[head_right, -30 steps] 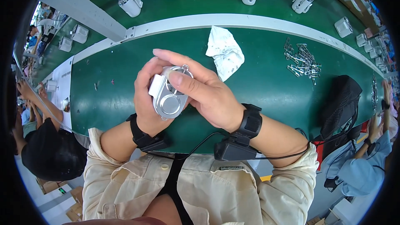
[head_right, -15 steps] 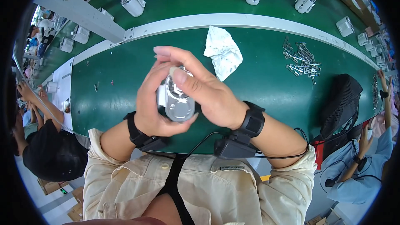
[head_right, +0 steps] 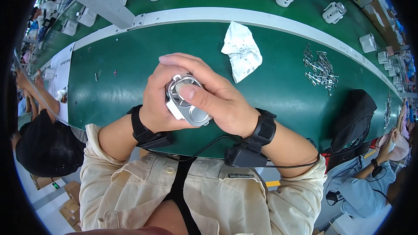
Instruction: The person picks up a white device from the conveyor belt, inserts a small component into the top, and presses it into place. They then place the device back onto the belt and repeat the process with another one.
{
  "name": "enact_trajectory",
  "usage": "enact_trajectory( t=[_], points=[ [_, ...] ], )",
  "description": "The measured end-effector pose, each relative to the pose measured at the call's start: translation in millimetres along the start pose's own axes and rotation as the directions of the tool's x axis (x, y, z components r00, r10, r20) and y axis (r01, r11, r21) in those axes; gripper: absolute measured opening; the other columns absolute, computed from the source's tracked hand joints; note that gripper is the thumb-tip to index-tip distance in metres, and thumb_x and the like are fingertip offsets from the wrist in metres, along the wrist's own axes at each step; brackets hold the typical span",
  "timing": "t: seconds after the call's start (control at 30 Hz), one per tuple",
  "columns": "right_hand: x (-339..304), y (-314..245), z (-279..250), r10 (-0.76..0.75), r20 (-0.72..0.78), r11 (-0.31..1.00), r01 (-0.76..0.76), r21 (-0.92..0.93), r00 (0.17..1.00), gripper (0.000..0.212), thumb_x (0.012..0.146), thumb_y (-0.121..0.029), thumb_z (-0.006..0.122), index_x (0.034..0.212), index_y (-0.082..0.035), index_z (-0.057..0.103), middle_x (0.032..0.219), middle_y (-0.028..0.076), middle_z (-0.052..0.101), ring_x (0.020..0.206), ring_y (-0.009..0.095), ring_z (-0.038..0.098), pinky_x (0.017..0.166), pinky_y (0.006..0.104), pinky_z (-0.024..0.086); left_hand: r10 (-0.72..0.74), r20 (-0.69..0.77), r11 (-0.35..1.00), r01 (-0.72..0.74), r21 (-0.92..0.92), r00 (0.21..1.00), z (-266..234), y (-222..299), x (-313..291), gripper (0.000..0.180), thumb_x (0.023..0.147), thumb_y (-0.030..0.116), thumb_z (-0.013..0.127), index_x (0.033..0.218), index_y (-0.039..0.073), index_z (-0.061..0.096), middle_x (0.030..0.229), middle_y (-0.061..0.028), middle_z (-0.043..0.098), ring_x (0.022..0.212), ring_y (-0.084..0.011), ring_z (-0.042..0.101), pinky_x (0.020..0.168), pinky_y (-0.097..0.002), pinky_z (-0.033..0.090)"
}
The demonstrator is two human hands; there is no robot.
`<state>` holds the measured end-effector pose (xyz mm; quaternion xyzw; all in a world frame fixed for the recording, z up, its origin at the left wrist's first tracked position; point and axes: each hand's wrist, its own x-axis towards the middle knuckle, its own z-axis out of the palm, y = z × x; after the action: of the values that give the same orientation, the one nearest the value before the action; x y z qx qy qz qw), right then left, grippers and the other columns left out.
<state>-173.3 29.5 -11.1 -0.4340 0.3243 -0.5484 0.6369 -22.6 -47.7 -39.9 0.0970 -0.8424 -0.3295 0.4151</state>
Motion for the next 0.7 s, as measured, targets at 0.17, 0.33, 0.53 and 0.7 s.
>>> enact_trajectory(
  t=[0.17, 0.33, 0.53, 0.7],
  points=[
    [0.2, -1.1, -6.2, -0.099, 0.045, 0.977, 0.106, -0.187, 0.994, 0.057, 0.097, -0.034, 0.051, 0.14, 0.001, 0.039, 0.143, 0.014, 0.039, 0.129, 0.023, 0.043, 0.106, 0.0338, 0.035, -0.041, -0.005, 0.994, 0.04, -0.102, 0.999, 5.4, 1.0, -2.5, 0.08, 0.056, 0.024, 0.089, 0.12, 0.009, 0.043, 0.107, -0.0118, 0.055, 0.1, -0.0363, 0.056, 0.092, -0.0501, 0.04],
    [-0.9, -7.2, -0.7, -0.191, 0.023, 0.907, 0.185, -0.379, 0.981, 0.057, 0.097, -0.034, 0.05, 0.139, 0.002, 0.041, 0.14, 0.015, 0.044, 0.128, 0.023, 0.045, 0.106, 0.0341, 0.035, 0.002, -0.013, 0.998, -0.003, -0.059, 1.0, 5.7, 1.2, -0.3, 0.078, 0.056, 0.023, 0.089, 0.119, 0.009, 0.044, 0.107, -0.0111, 0.055, 0.1, -0.0355, 0.056, 0.093, -0.0494, 0.039],
    [-4.9, -12.4, -0.3, -0.026, -0.069, 0.986, 0.014, -0.165, 0.997, 0.061, 0.097, -0.037, 0.051, 0.141, 0.003, 0.038, 0.138, 0.016, 0.047, 0.123, 0.023, 0.05, 0.103, 0.0327, 0.038, 0.014, 0.085, 1.0, -0.012, -0.021, 0.996, -0.1, 7.5, 7.3, 0.076, 0.057, 0.022, 0.089, 0.118, 0.008, 0.045, 0.105, -0.0097, 0.056, 0.098, -0.034, 0.056, 0.094, -0.0495, 0.039],
    [-8.9, -17.8, 4.2, -0.01, -0.138, 0.996, -0.002, -0.085, 0.99, 0.063, 0.097, -0.039, 0.051, 0.14, 0.005, 0.038, 0.14, 0.016, 0.046, 0.121, 0.021, 0.052, 0.101, 0.0312, 0.041, -0.059, -0.03, 0.979, 0.052, -0.197, 0.998, 3.6, 0.5, -0.9, 0.078, 0.056, 0.022, 0.089, 0.12, 0.008, 0.046, 0.105, -0.009, 0.057, 0.099, -0.0326, 0.057, 0.098, -0.0516, 0.037]
  ],
)
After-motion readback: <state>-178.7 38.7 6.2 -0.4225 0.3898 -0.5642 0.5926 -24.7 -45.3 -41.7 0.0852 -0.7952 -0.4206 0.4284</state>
